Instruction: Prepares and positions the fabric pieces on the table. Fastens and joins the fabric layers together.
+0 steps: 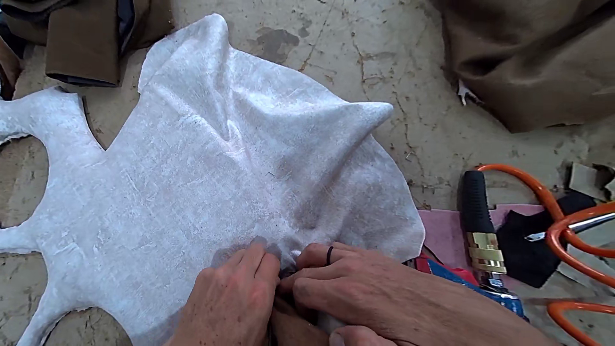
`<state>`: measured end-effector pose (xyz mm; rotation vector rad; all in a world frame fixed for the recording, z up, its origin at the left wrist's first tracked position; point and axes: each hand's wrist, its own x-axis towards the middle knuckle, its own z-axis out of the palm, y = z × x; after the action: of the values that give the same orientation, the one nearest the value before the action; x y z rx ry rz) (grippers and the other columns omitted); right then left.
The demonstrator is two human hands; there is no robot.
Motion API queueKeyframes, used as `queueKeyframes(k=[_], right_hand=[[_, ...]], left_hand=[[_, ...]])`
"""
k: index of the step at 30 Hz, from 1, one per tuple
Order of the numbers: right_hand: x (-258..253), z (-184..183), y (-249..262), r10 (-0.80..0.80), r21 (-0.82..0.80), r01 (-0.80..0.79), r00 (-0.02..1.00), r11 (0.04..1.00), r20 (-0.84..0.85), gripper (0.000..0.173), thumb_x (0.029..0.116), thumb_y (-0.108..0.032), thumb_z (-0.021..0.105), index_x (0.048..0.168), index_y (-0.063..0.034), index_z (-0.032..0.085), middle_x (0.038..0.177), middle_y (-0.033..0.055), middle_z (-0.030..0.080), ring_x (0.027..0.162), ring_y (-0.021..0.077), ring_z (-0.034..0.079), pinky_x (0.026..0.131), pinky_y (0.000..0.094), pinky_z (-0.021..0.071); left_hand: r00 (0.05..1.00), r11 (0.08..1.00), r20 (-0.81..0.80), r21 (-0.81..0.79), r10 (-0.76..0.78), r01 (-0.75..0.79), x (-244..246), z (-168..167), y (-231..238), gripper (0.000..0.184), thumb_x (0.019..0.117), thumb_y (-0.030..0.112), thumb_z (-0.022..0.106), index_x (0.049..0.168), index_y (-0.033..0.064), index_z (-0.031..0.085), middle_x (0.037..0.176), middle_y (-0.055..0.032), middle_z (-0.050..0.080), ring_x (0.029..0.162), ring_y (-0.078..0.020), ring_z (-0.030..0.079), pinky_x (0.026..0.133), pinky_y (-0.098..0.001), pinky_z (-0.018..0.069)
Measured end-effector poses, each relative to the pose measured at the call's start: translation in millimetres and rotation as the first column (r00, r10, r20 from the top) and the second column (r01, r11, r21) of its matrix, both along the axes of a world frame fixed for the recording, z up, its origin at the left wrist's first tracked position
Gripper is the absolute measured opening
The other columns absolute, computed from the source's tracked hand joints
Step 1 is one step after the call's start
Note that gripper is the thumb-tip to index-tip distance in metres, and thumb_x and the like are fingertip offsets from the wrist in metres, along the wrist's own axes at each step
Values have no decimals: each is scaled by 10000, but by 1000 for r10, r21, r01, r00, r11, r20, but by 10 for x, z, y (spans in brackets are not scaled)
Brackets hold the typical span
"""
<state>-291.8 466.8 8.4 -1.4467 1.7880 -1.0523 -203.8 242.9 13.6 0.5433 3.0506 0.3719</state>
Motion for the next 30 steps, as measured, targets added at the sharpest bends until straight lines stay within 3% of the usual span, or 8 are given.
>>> queueKeyframes(k=[5,10,13,16,19,21,26,30], right_hand=[[-20,-27,2,43,-15,-43,999,999,25,503,1041,-375,236,1111,-130,670,1107,20,712,1122,197,621,915,443,451],[-49,-17,17,-26,-44,36,978,998,205,458,1040,-382,340,1080,-121,714,977,5,703,1011,135,634,909,402,459],[-48,26,32,-207,31,205,947,978,247,355,1011,-270,389,926,-171,719,959,-82,724,901,20,649,742,285,514],[-45,23,20,-223,65,214,943,975,245,333,1008,-261,391,944,-184,709,888,-95,679,816,9,611,670,270,481],[-15,-14,-25,-403,102,390,882,915,244,251,1028,-310,514,959,-223,739,746,-139,657,636,-47,589,524,181,475],[-24,-17,-63,-463,142,441,856,886,228,153,1005,-347,611,1000,-252,731,772,-164,694,651,-61,629,550,152,530],[-150,116,-168,-318,244,278,937,929,144,117,945,-336,695,907,-259,775,794,-165,707,716,-58,639,613,195,534],[-326,528,-547,-83,626,87,996,775,-36,116,931,-338,732,863,-247,756,715,-108,687,676,47,643,617,352,530]], left_hand=[[960,945,71,168,273,-281,145,4,115,308,1054,271,458,901,124,682,781,-4,614,662,-111,613,531,-258,497],[830,761,208,332,518,-558,347,45,373,197,1011,148,531,944,67,697,825,-13,640,709,-50,607,613,-203,516],[896,846,149,293,419,-445,351,18,282,217,1038,204,538,962,77,697,827,-29,644,710,-74,621,600,-213,519],[952,927,135,226,273,-298,242,52,101,252,1057,274,533,982,104,704,844,-30,657,715,-95,648,588,-231,534],[932,919,214,205,293,-337,132,121,96,240,1043,290,538,976,145,716,850,23,686,723,-57,655,611,-231,542],[918,910,185,161,352,-381,117,153,194,224,1025,270,547,957,141,718,826,17,697,674,-80,664,562,-260,538],[822,797,312,242,477,-554,232,221,365,208,1027,223,554,994,98,718,791,-11,700,659,-125,669,570,-320,536],[721,561,411,453,558,-693,331,59,422,212,1021,256,573,996,122,737,803,40,728,710,-46,692,638,-269,576]])
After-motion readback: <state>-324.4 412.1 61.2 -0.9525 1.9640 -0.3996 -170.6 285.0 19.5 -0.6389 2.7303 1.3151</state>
